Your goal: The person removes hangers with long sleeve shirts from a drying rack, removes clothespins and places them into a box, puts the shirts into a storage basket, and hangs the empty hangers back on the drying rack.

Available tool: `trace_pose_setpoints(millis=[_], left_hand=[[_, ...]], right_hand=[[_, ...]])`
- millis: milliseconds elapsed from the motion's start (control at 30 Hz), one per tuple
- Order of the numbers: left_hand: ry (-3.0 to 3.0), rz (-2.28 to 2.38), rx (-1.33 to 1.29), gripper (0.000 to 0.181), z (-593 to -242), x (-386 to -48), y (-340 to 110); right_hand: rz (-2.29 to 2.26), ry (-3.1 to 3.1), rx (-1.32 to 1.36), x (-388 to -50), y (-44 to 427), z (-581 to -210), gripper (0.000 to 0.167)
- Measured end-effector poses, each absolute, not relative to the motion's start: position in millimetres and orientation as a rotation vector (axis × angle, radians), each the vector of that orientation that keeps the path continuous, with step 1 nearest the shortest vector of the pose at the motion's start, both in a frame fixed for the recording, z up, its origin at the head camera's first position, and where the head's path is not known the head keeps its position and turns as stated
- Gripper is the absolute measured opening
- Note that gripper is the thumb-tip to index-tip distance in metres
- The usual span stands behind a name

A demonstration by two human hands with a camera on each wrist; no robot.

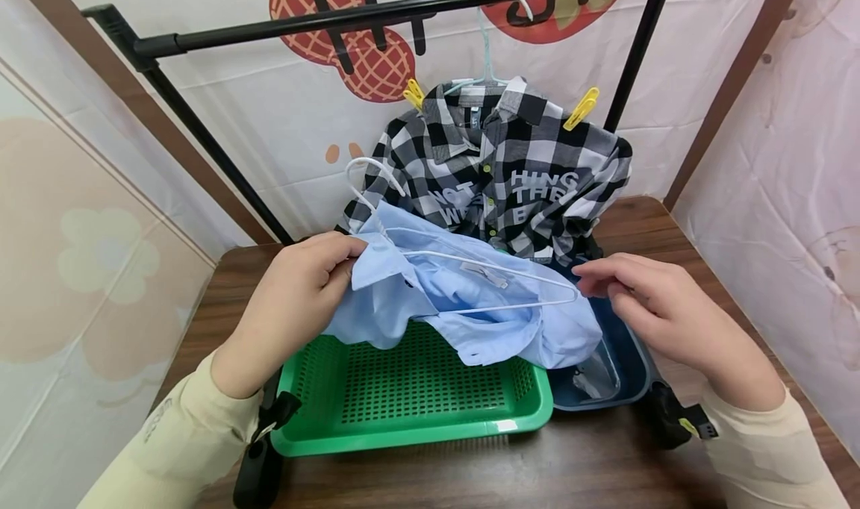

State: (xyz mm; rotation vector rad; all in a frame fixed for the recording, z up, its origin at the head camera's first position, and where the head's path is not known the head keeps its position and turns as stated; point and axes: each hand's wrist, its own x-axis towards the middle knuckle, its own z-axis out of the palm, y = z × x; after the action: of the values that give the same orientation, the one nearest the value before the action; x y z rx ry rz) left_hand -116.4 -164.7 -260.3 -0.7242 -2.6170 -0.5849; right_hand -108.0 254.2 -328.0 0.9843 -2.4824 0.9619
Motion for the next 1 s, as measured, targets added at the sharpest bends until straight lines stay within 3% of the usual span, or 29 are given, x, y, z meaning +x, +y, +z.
trace_pose_setpoints(millis=[500,1000], left_hand=[[-2.644,-0.555,-0.762,0.02,-263.9,-115.2,-158.1],[-2.604,-0.609,-0.837,0.017,-267.5,-118.7,-159.1]], right_hand=[[0.987,-2.39,1.1,-109.1,229.6,-338.7,0.039],[0.873,-2.209,0.937,-106.6,216.3,-345.2,0.034]])
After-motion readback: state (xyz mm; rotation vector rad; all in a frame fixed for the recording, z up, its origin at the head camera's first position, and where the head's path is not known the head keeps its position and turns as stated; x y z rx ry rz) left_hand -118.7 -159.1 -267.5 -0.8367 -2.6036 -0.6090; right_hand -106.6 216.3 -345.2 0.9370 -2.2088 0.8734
